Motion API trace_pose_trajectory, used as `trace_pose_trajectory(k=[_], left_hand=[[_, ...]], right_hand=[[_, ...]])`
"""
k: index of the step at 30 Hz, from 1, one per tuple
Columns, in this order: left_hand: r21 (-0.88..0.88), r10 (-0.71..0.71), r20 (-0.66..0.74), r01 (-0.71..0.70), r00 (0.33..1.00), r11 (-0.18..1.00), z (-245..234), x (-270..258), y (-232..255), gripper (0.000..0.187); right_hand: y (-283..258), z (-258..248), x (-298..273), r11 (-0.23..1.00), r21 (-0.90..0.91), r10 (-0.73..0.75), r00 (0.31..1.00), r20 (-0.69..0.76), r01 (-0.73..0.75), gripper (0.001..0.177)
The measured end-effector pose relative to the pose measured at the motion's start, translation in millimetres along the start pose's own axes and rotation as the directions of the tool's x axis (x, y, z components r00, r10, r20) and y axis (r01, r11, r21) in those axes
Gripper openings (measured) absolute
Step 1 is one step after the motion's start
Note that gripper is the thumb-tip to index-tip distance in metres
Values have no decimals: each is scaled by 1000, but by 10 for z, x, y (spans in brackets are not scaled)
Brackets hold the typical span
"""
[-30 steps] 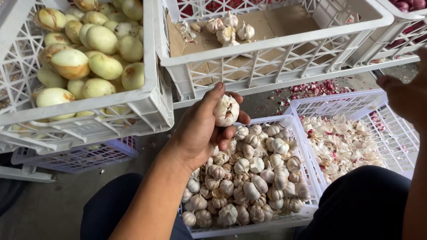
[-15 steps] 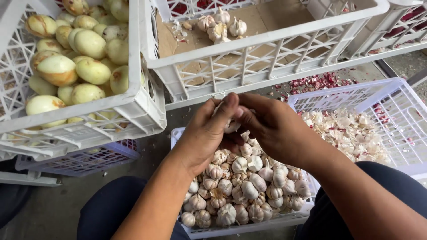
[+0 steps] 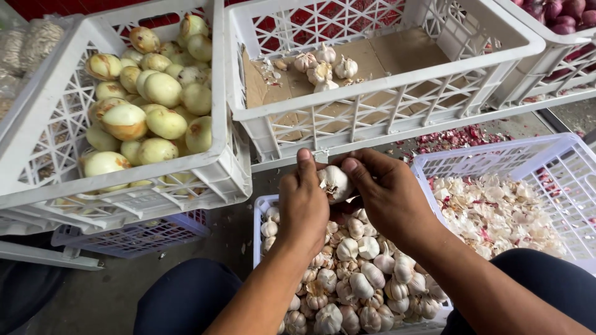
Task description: The person sits in front of several white crates and peels garlic bulbs by hand. They remove the dry outer skins and place the peeled garlic into a crate, while the skins fall into a separate container below.
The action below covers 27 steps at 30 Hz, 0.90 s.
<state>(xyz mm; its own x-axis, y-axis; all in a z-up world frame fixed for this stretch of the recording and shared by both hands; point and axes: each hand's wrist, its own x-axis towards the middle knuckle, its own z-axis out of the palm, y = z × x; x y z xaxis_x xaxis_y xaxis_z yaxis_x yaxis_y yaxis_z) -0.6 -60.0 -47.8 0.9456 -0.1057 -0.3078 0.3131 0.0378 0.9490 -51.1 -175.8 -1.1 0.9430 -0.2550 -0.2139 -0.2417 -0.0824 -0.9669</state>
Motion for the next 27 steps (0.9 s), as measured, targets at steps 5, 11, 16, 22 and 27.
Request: trace_pose_trajectory(k=[5, 11, 16, 22, 27], left_hand=[[44, 151, -9, -150, 989, 988, -5, 107, -204, 69], [282, 302, -29, -282, 953, 917, -63, 206, -231, 78], [348, 315, -55, -277, 948, 896, -70, 269, -188, 76], [271, 340, 14, -331, 940, 904, -93, 356, -301, 82], [140, 76, 152, -98, 986, 985, -84, 165, -100, 100]], right_hand=[[258, -16, 81, 990, 7, -139, 990, -13, 139, 43], [212, 116, -24, 822, -500, -320, 948, -8, 273, 46], [356, 141, 40, 789, -476, -461, 886, -40, 389, 39], [290, 91, 119, 993, 92, -70, 998, -2, 70, 50], [223, 50, 132, 976, 219, 12, 999, -33, -4, 47]])
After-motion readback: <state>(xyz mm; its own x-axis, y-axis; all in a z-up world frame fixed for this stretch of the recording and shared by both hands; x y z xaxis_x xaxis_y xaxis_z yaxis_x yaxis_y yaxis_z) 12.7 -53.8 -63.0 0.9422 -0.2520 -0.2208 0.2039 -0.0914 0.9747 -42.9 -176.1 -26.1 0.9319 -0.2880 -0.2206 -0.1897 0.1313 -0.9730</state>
